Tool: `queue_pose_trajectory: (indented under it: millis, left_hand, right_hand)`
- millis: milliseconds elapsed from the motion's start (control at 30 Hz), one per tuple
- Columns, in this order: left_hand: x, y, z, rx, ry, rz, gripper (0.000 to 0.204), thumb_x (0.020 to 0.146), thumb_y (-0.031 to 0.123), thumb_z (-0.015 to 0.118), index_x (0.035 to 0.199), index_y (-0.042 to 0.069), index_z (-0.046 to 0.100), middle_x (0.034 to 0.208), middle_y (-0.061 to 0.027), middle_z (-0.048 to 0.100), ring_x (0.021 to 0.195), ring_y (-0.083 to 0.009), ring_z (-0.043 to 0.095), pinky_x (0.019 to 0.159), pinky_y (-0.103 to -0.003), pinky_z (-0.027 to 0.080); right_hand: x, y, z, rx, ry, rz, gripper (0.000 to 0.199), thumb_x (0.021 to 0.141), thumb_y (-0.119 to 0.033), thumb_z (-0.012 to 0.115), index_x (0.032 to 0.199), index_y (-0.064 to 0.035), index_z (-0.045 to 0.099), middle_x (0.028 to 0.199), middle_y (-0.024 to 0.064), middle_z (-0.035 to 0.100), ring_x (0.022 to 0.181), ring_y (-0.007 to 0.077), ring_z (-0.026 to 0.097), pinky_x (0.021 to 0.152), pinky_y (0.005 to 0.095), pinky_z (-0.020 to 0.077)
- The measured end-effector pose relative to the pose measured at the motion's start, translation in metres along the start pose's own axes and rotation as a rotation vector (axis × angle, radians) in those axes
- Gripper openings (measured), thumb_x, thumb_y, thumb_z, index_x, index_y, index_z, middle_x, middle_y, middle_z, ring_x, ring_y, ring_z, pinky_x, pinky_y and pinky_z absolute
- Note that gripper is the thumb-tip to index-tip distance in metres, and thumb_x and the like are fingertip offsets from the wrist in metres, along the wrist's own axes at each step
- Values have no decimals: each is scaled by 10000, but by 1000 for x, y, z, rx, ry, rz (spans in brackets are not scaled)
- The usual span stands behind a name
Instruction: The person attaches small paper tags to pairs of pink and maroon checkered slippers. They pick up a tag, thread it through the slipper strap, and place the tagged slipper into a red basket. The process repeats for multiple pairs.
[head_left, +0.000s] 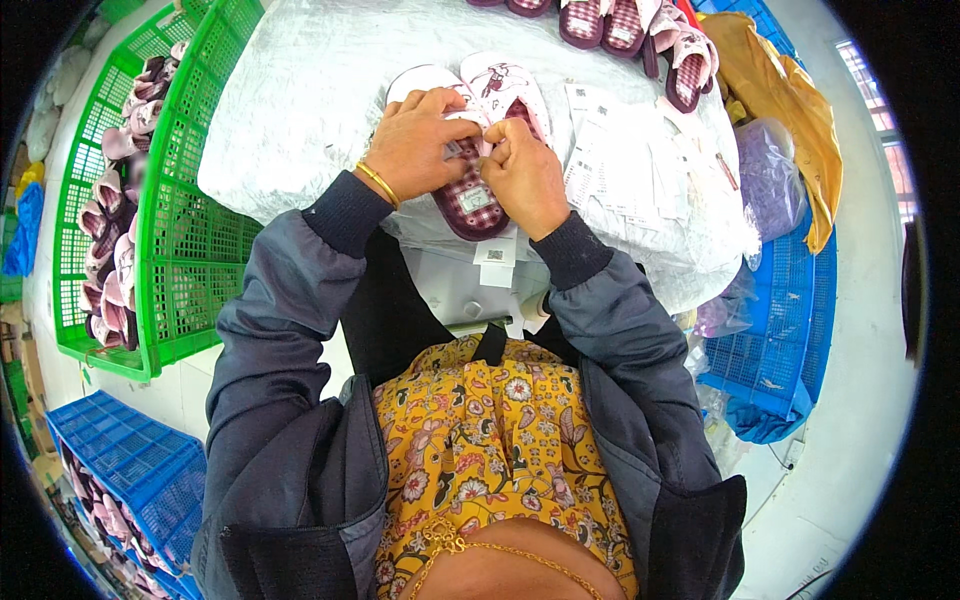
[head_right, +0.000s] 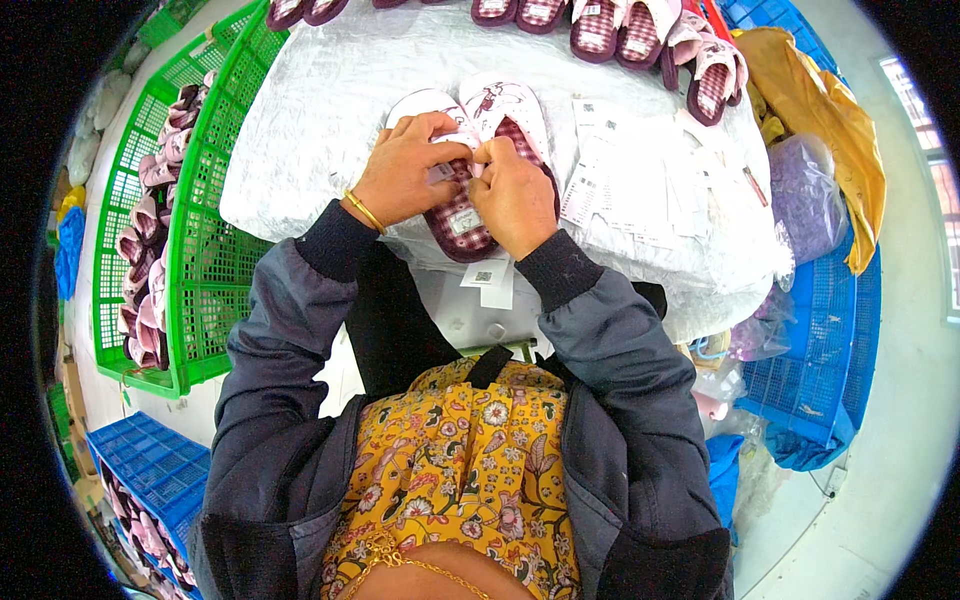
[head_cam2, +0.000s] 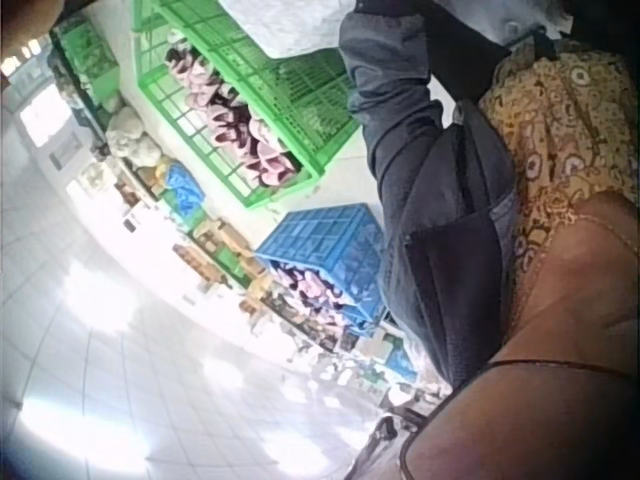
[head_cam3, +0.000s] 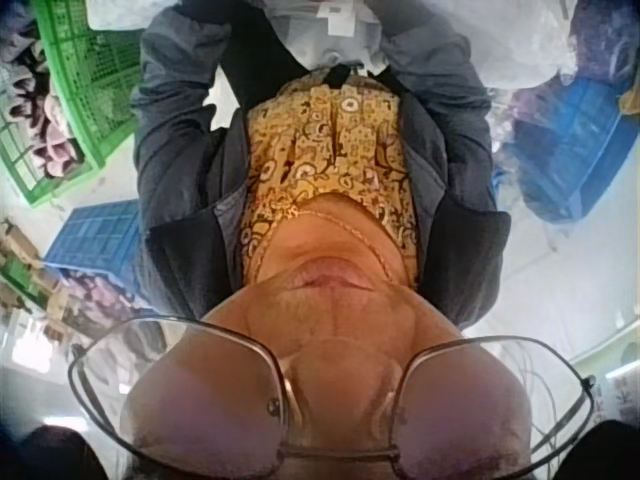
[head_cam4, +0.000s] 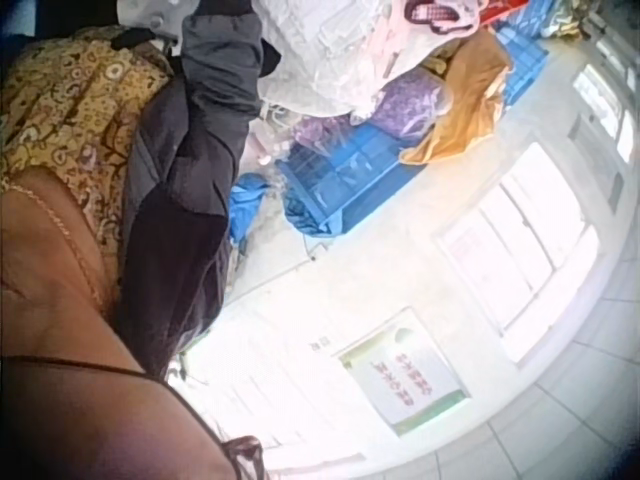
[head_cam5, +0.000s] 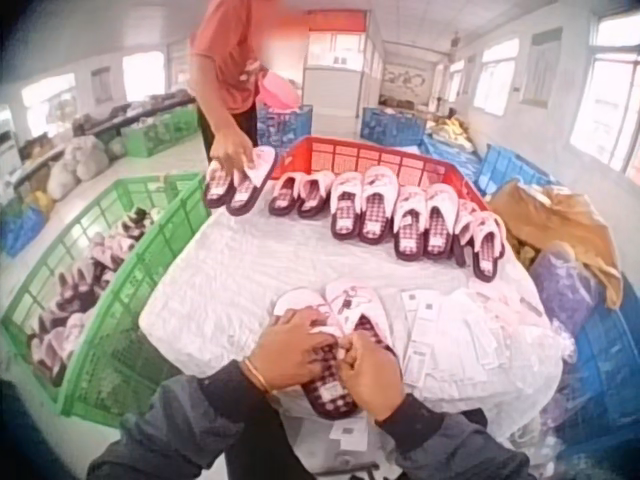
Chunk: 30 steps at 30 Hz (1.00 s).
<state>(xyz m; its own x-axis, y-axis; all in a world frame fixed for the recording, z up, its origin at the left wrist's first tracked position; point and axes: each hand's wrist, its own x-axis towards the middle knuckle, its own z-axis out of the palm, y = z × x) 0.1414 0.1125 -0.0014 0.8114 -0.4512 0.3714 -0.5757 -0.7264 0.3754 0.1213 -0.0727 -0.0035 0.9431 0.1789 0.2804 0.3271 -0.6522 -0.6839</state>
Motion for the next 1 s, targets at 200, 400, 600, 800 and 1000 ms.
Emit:
queue_pose_trajectory:
  millis: [200,400,600,800,1000]
  left_hand:
    - [1,2,9,-2,32,34,302,708,216,726,1009,192,711,1224,-68,568,1147,-311,520,946,-456,415]
    - [2,-11,32,74,167,95,283,707,186,682,986,137,686,1185,-103,595,1115,-325,536,922,-484,435]
    - [12,-4,10,18,30,95,190,763,184,685,933,100,662,1137,-88,589,1086,-321,536,895,-450,430]
    - [28,-19,13,66,-81,259,212,709,77,641,916,38,619,1032,-134,581,1019,-334,559,868,-404,464]
    - [37,-18,9,163,-199,198,235,739,79,621,967,26,598,1010,-149,570,937,-337,583,812,-416,493]
  right_hand:
    - [-4,2,1,-62,54,-34,165,813,-78,619,961,-60,548,734,159,629,707,368,632,622,476,479]
    - [2,5,12,-189,149,-329,127,900,-115,542,1008,-51,563,860,175,620,791,378,610,672,477,475]
    - [-1,1,5,-70,92,-196,168,832,-48,620,986,-60,555,812,155,618,777,356,618,653,446,470]
    - [-3,10,7,-30,139,-236,211,790,-48,675,979,-56,581,912,141,624,752,336,621,651,415,481]
    - [-16,1,-21,41,222,-286,261,763,-53,709,1003,-45,604,1017,128,594,858,319,601,763,389,481]
